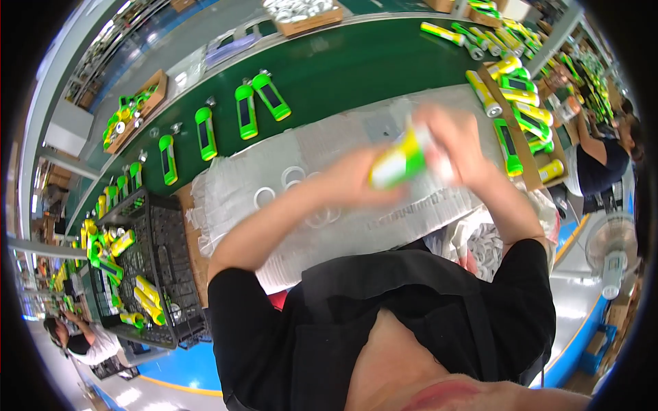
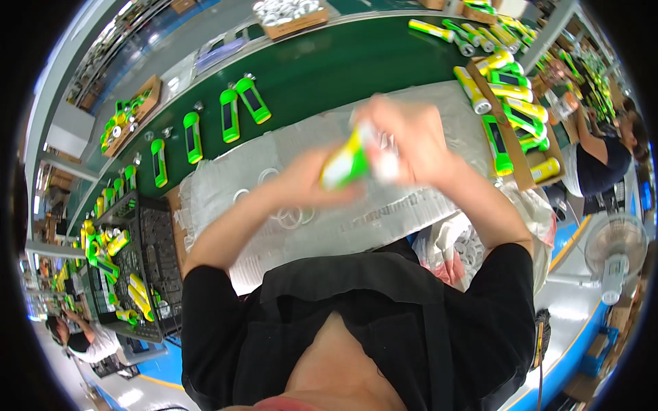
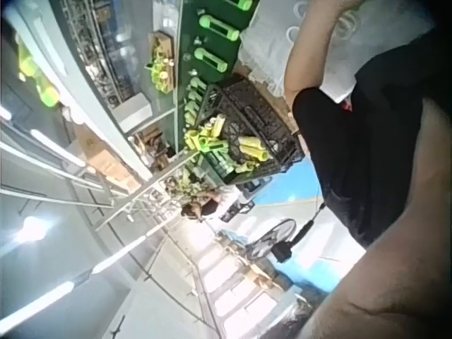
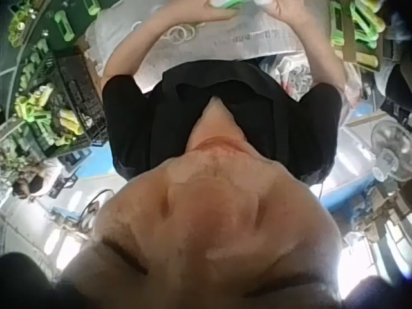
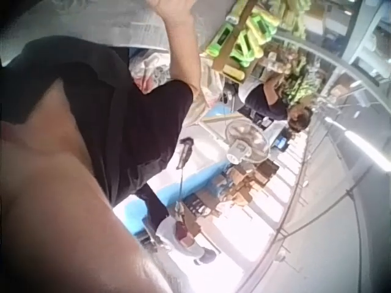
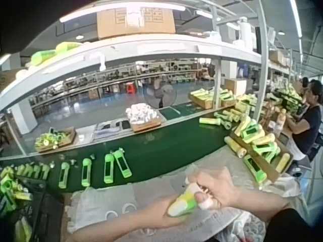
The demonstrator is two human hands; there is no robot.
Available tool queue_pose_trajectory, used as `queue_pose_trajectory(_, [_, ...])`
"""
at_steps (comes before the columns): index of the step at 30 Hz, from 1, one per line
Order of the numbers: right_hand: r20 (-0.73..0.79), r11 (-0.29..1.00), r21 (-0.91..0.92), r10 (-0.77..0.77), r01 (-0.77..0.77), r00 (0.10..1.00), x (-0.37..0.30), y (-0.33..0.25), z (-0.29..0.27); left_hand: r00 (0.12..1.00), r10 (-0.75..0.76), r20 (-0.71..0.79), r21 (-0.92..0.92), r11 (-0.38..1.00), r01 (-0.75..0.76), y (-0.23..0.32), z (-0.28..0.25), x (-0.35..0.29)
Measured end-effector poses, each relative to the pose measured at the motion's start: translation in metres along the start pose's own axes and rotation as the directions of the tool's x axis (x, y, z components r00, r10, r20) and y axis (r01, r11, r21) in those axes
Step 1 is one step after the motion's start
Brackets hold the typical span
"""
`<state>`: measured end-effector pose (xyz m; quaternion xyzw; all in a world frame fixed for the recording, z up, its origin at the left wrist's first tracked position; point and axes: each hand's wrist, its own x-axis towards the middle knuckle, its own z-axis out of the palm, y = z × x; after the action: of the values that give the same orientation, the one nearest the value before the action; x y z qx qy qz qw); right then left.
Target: Assembling portable flashlights by attaching lens rings and clear covers to the bodies on a production line.
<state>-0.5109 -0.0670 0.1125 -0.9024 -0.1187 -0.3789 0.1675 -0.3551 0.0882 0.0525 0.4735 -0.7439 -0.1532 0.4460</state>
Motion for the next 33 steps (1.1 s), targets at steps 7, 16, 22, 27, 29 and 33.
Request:
queue_pose_trajectory(7, [-0.052,0.736,-0.021,0.675,-0.677,0.736,0.005,0.149,0.128,0.919,-0.305,-0.252,0.564,0.725,0.395,-0.157,-0.038,0.030])
queue_pose_trajectory(16, [-0.360,0.302,-0.272,0.848,-0.914,0.388,-0.045,0.371,0.090,0.561,-0.746,-0.358,0.707,0.176,0.685,-0.199,-0.121,-0.030])
queue_pose_trajectory(22, [-0.208,0.657,-0.519,0.523,-0.546,0.827,-0.015,0.296,0.094,0.557,-0.762,-0.330,0.023,0.584,0.811,-0.154,-0.102,-0.014])
queue_pose_trajectory(27, [0.626,-0.031,0.577,0.658,-0.816,0.418,0.015,0.099,0.129,0.844,-0.493,-0.212,-0.141,0.870,0.473,-0.067,-0.028,-0.019])
queue_pose_trajectory(29, [0.637,-0.282,0.692,0.671,-0.665,0.379,0.002,0.049,0.118,0.889,-0.457,-0.018,0.046,0.888,0.457,-0.035,-0.001,-0.029])
queue_pose_trajectory(33, [0.582,-0.222,0.772,0.622,-0.595,0.523,-0.043,-0.012,0.097,0.945,-0.140,-0.295,0.236,0.948,0.215,0.002,-0.002,-0.034])
